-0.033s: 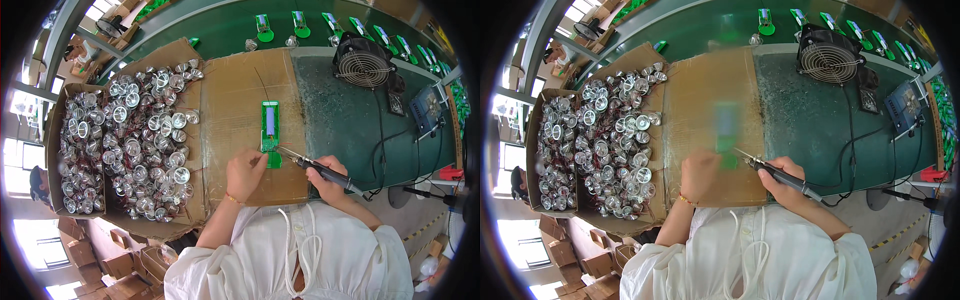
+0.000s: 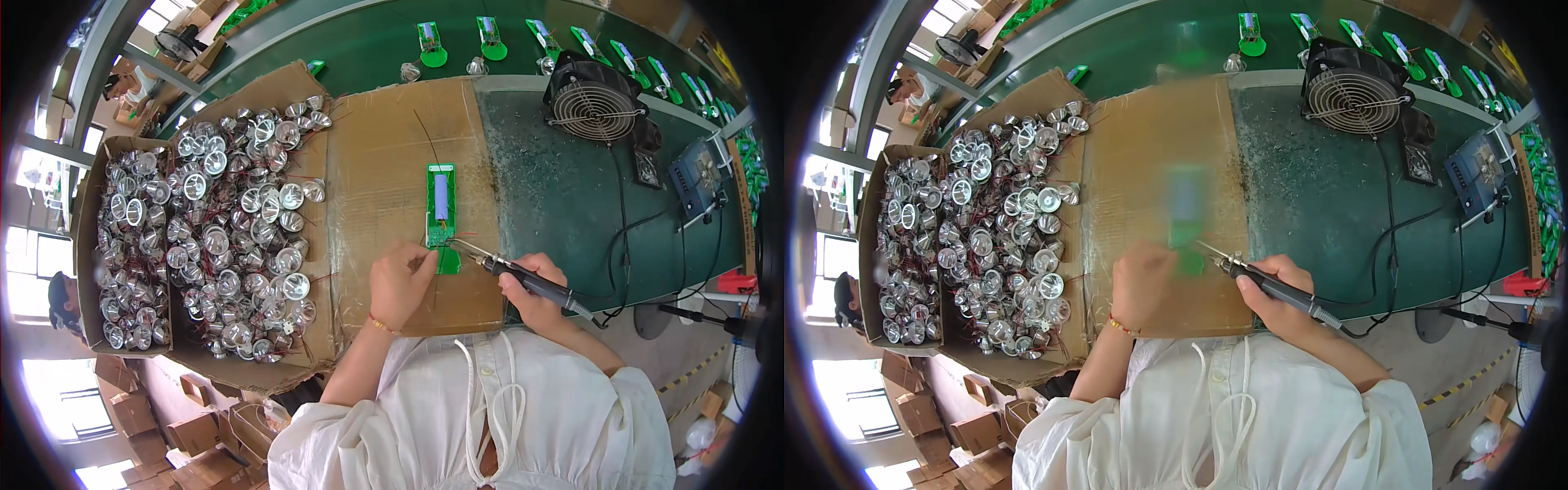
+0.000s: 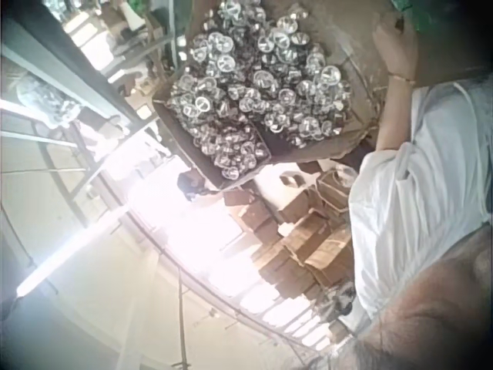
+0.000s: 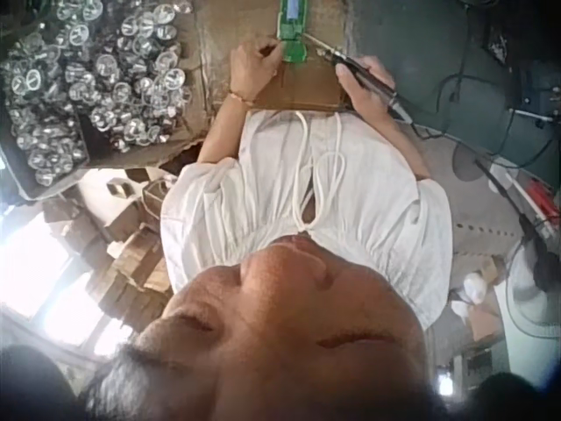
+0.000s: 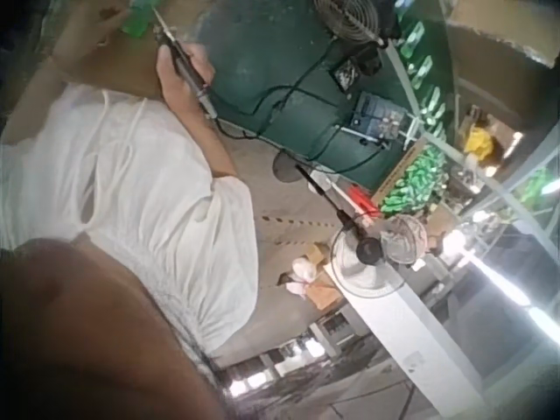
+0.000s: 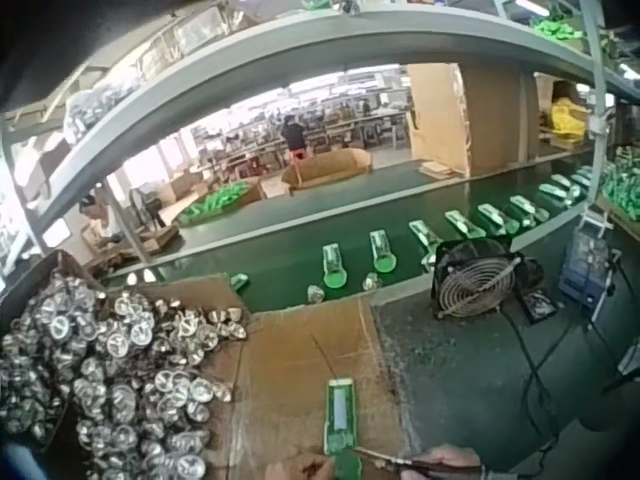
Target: The person solders reflector wires onto flashlight bodies using a soldering iron and places the assembled flashlights onto a conveyor belt.
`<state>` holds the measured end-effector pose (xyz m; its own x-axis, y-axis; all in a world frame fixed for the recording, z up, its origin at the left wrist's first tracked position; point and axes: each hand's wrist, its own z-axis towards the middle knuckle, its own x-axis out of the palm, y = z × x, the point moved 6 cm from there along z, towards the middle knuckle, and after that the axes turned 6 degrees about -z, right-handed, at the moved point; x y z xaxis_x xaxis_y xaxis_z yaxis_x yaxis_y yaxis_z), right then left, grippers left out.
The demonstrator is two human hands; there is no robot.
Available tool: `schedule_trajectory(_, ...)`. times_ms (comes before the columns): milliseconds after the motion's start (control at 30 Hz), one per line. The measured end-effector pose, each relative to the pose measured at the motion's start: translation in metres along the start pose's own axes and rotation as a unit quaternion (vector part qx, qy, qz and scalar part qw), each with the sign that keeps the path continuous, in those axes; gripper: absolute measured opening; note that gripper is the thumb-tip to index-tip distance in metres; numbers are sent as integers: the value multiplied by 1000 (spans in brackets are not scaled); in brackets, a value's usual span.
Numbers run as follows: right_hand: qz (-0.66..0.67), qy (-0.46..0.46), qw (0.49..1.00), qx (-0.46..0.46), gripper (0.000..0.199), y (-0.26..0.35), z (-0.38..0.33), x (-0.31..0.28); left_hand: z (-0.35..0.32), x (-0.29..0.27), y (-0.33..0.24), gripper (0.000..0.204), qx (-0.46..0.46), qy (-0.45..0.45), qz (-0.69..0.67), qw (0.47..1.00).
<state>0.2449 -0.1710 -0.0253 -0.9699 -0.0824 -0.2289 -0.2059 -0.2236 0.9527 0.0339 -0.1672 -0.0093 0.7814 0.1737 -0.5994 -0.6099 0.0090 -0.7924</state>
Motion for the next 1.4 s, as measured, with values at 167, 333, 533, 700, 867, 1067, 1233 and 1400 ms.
schedule_trajectory(167,5,-11,1000,5,15,-2,2,2,1,1,0,11,-4,0,-14,1000)
schedule_trajectory(333,53,-19,997,45,16,-3,0,1,3,2,0,10,3,10,-10,1000)
schedule_trajectory(533,78,-44,995,55,17,1,-2,-8,4,2,1,11,-7,8,-6,1000)
schedule_trajectory(700,74,-40,995,45,18,-3,-5,-8,4,1,-1,13,-17,4,-5,1000)
schedule_trajectory(867,87,-39,994,60,17,-3,-5,-8,1,-5,-5,11,8,-6,-34,999)
schedule_trajectory(1067,93,-20,994,57,16,-1,-3,-3,-3,-13,1,13,-95,-59,-163,980)
schedule_trajectory(1233,104,-17,992,65,16,0,3,3,-6,-2,18,15,-203,-5,-212,956)
schedule_trajectory(1400,86,-4,994,72,16,-3,7,7,-3,-9,0,15,-64,-28,-61,996)
